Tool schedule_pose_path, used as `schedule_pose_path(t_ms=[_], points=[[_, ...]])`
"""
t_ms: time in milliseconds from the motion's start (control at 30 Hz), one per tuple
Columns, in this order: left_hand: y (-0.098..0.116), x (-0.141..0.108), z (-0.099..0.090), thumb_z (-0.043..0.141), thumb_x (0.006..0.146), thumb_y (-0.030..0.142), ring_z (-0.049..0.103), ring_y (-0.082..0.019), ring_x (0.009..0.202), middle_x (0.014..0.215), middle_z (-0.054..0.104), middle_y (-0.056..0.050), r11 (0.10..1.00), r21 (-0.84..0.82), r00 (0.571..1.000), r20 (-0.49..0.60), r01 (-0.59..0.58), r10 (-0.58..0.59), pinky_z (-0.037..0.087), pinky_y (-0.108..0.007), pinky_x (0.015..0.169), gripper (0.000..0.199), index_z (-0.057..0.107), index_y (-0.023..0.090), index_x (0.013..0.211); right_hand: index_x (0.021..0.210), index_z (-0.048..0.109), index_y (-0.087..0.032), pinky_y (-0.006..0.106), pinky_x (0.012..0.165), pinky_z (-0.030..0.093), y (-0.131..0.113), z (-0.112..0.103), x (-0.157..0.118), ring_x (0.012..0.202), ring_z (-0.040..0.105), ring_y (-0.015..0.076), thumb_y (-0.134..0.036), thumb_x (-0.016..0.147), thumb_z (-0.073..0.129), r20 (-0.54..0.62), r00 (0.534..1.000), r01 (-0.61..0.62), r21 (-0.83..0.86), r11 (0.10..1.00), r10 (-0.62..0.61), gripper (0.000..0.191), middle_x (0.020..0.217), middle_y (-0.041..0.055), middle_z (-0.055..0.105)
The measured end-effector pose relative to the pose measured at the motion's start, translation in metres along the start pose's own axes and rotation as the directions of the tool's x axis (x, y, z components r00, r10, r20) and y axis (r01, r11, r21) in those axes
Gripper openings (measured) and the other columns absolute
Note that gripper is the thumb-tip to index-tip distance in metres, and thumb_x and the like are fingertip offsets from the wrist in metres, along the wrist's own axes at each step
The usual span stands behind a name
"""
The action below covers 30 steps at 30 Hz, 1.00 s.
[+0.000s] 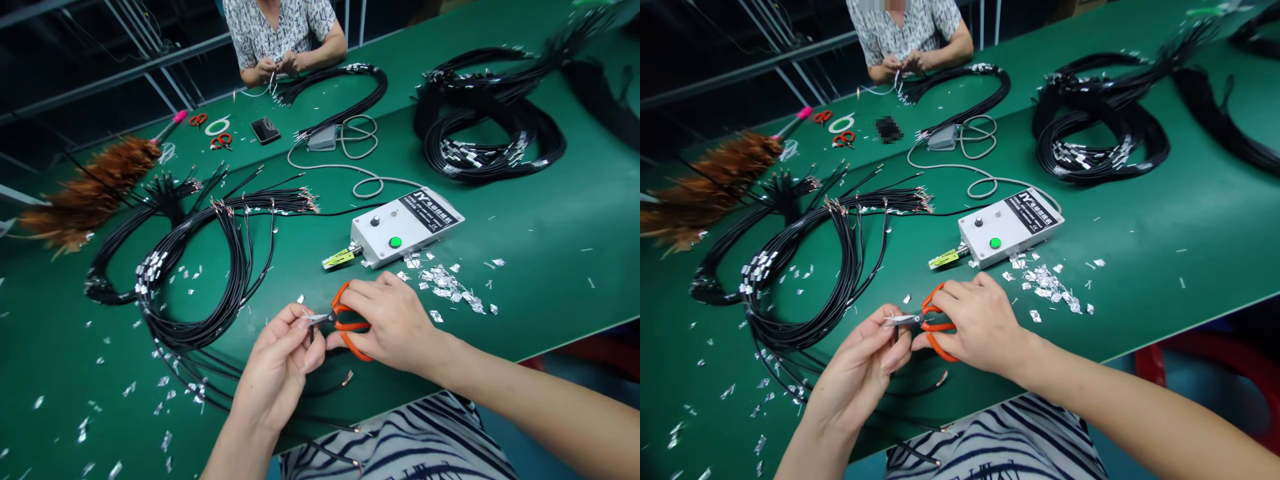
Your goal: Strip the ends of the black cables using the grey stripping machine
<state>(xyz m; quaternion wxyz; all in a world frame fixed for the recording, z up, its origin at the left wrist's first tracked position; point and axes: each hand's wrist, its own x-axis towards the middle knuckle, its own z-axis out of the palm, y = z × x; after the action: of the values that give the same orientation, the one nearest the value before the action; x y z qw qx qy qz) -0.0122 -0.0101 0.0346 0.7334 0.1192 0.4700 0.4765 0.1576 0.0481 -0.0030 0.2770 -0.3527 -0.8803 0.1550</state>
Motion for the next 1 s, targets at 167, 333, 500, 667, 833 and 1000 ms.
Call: schedule_pose_path(t_ms=[167,333,500,667,833,1000], points=[[0.000,-0.002,-0.003,0.085,0.066,0.029,0.037,-0.005,0.044,0.043,0.049,0.005,0.999,-0.049,1.000,0.019,0.009,-0.008,0.023,-0.018,0.049,0.035,0.053,0.016,0.074,0.083,0.066,-0.016,0.031,0.065,0.022,-0.002,0.001,0.004,0.060,0.048,0.0147,-0.056,0.100,0.040,-0.004,0.999,0.033,-0.027,0.999,-0.033,0.051,0.073,0.0021,0.065],[0.001,-0.001,-0.005,0.085,0.066,0.027,0.036,-0.005,0.043,0.043,0.048,0.006,0.997,-0.079,0.999,0.030,0.022,-0.020,0.022,-0.018,0.048,0.034,0.054,0.016,0.074,0.081,0.067,-0.016,0.031,0.065,0.022,-0.003,0.001,0.004,0.060,0.046,0.0151,-0.053,0.102,0.038,-0.002,0.997,0.073,-0.092,0.993,-0.073,0.051,0.073,0.0021,0.064],[0.001,0.000,-0.007,0.086,0.064,0.025,0.037,-0.004,0.043,0.044,0.048,0.005,0.994,-0.102,0.999,0.043,0.031,-0.027,0.021,-0.018,0.048,0.035,0.054,0.015,0.073,0.077,0.066,-0.016,0.032,0.064,0.021,-0.002,0.003,0.004,0.059,0.046,0.0148,-0.049,0.104,0.034,-0.024,0.994,0.105,-0.143,0.984,-0.110,0.053,0.070,0.0023,0.063],[0.000,-0.001,-0.009,0.084,0.066,0.023,0.036,-0.005,0.043,0.044,0.048,0.006,0.993,-0.113,0.998,0.064,0.037,-0.030,0.021,-0.018,0.048,0.032,0.054,0.015,0.075,0.074,0.065,-0.016,0.030,0.063,0.021,-0.003,0.003,0.004,0.057,0.048,0.0132,-0.048,0.103,0.038,-0.019,0.995,0.093,-0.068,0.993,-0.095,0.051,0.067,0.0005,0.063],[-0.001,-0.002,-0.010,0.085,0.066,0.023,0.035,-0.003,0.043,0.048,0.048,0.006,0.991,-0.128,0.997,0.064,0.045,-0.037,0.020,-0.018,0.047,0.033,0.053,0.015,0.074,0.069,0.062,-0.017,0.030,0.062,0.022,-0.003,0.005,0.002,0.053,0.046,0.0116,-0.053,0.103,0.034,-0.007,0.998,0.067,0.035,0.997,-0.066,0.057,0.062,-0.0013,0.062],[-0.003,-0.001,-0.011,0.084,0.069,0.025,0.033,-0.002,0.042,0.053,0.051,0.006,0.993,-0.113,0.996,0.080,0.035,-0.026,0.020,-0.018,0.047,0.033,0.054,0.014,0.077,0.063,0.058,-0.018,0.029,0.060,0.024,-0.006,0.007,-0.001,0.050,0.045,0.0104,-0.058,0.101,0.036,-0.067,0.997,0.040,0.104,0.994,-0.033,0.060,0.057,-0.0025,0.059]])
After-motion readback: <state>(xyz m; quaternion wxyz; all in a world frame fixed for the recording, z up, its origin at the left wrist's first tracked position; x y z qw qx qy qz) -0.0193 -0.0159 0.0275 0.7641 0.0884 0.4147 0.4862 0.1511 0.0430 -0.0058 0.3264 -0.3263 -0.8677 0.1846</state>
